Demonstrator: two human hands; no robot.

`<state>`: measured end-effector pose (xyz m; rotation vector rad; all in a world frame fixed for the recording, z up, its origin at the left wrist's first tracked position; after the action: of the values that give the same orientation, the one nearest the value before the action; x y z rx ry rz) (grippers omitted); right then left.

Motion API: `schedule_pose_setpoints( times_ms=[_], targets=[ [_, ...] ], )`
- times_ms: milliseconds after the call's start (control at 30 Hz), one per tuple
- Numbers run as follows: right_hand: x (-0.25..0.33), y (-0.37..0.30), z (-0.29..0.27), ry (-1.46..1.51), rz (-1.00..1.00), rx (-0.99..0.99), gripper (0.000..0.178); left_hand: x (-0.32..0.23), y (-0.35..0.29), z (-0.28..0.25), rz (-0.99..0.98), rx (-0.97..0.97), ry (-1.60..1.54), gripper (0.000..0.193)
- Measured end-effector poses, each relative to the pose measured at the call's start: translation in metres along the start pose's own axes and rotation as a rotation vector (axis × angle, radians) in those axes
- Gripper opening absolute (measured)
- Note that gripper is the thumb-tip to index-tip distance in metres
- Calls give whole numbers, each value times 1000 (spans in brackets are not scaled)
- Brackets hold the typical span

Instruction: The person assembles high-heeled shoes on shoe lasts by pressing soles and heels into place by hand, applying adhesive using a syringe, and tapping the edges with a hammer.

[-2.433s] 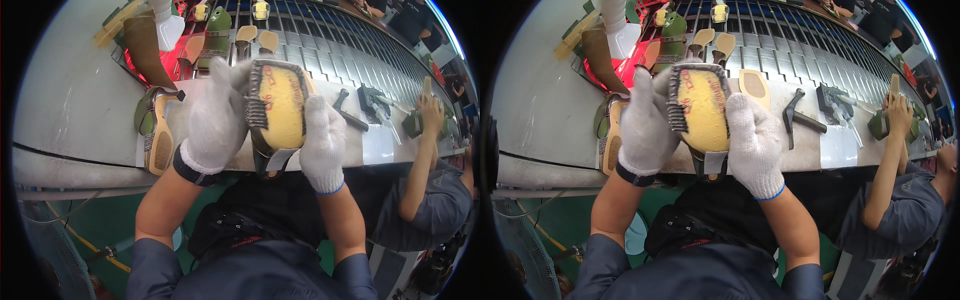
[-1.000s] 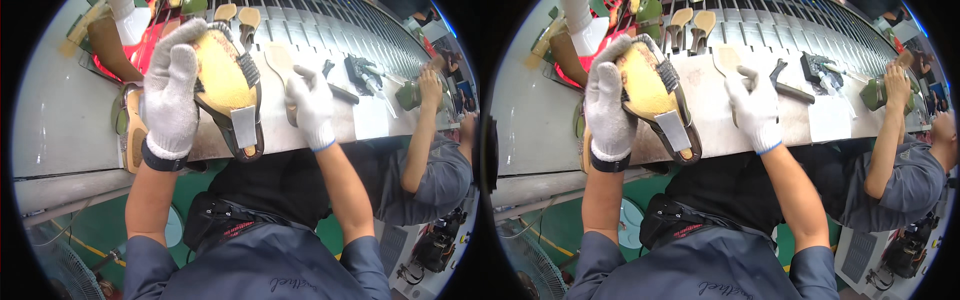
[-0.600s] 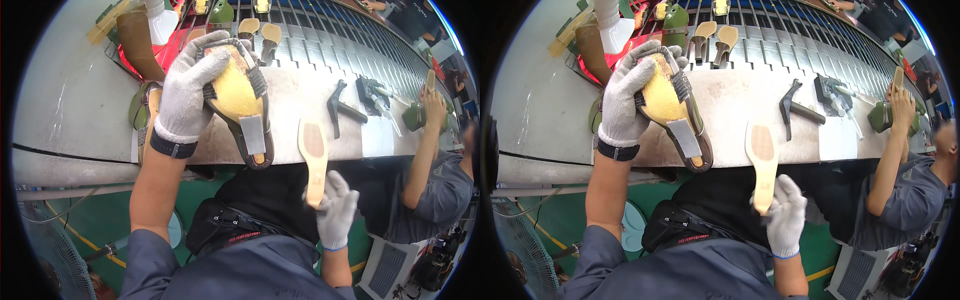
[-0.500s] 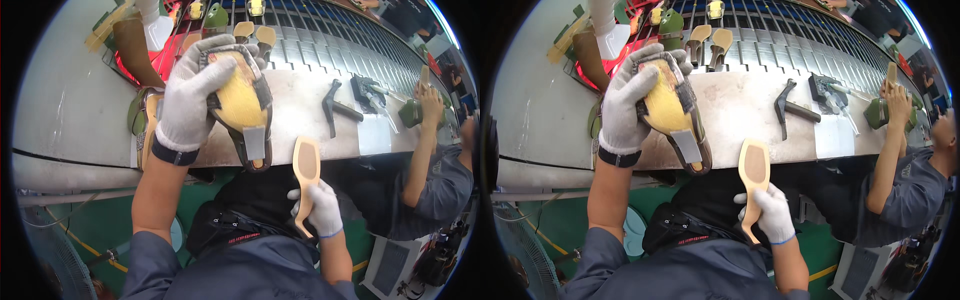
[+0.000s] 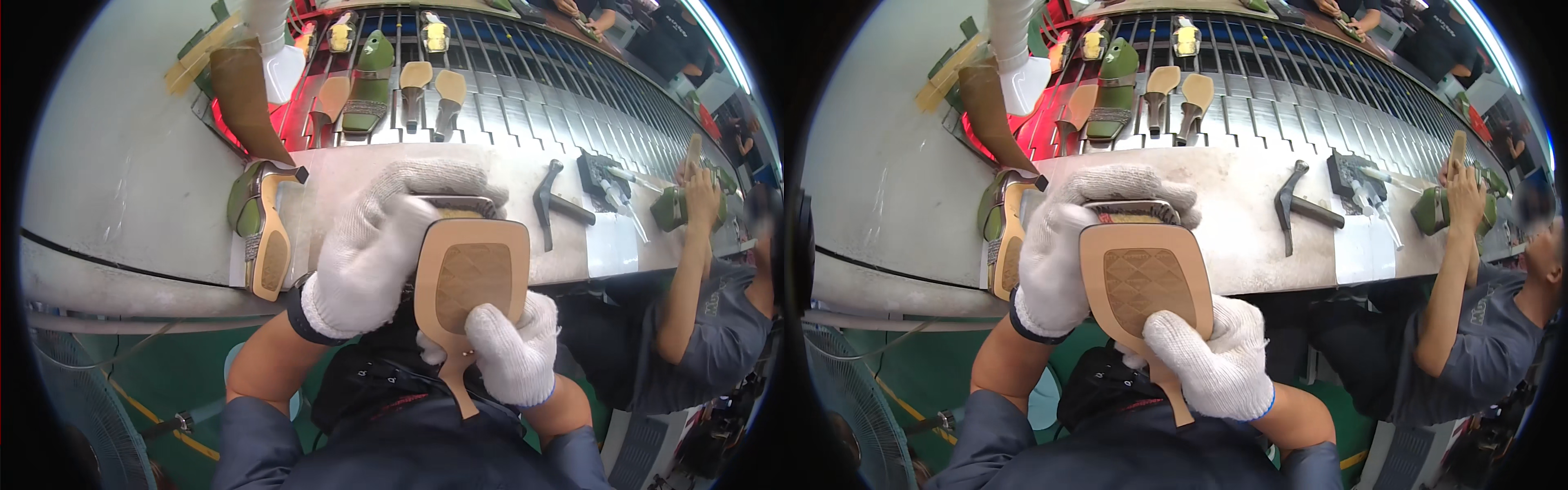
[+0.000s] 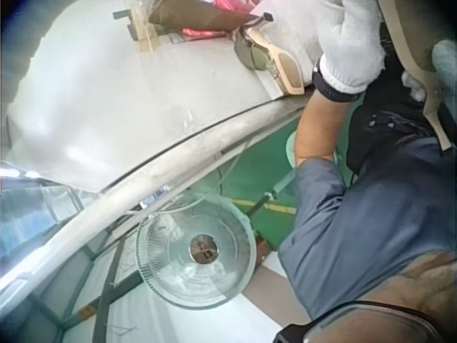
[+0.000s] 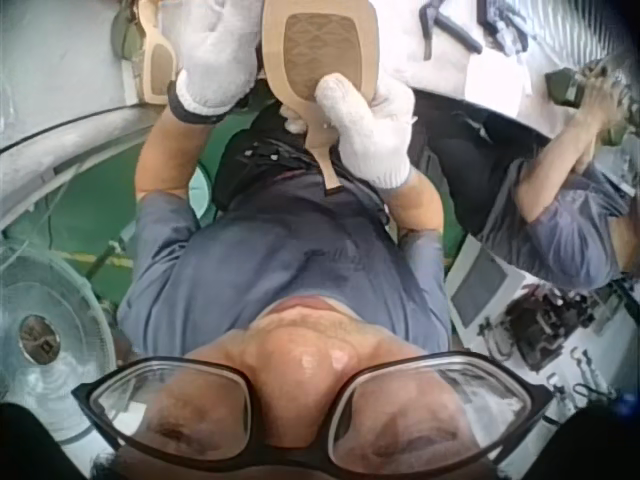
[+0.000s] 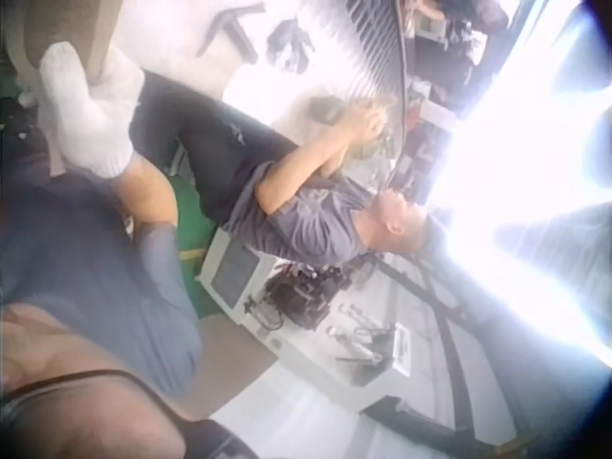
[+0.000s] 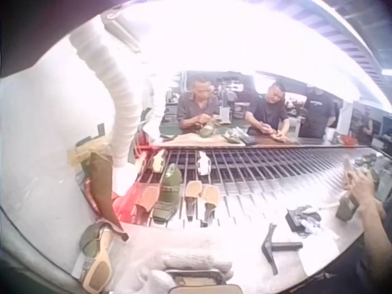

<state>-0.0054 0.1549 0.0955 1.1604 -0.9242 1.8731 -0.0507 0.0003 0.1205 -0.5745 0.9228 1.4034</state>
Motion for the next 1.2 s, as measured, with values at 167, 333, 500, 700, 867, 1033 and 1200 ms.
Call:
schedule_pose_setpoints(
  times_ms=[167,333,500,700,867,1033,1200],
  targets=[
    [3,2,0,-220,-39,5,30,-5,-11,1,60,52,115,92],
    [5,-1,0,-382,14,76,30,-7,-18,5,56,89,173,79],
    [2,-2,2,-349,12,43,29,-5,-19,4,34,100,197,78],
    [2,-2,1,-335,65,69,30,-7,-20,5,50,131,184,76],
    [5,-3,2,-319,37,55,30,-7,-19,7,50,148,197,76],
    [4,-4,-1,-319,5,56,30,-2,-19,11,3,136,125,76],
    [4,-4,0,-378,14,60,30,-1,-22,7,42,106,94,67]
  ],
)
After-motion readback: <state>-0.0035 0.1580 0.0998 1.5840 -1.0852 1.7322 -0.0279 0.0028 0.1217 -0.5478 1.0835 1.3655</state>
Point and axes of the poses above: each hand's wrist, its own y-axis towards the middle knuckle, its own z-axis out of the palm, x = y × z, the point moved 8 cm from there along y, towards the middle knuckle, and after that the axes turned 5 degrees about -y, right-handed, at the moved point
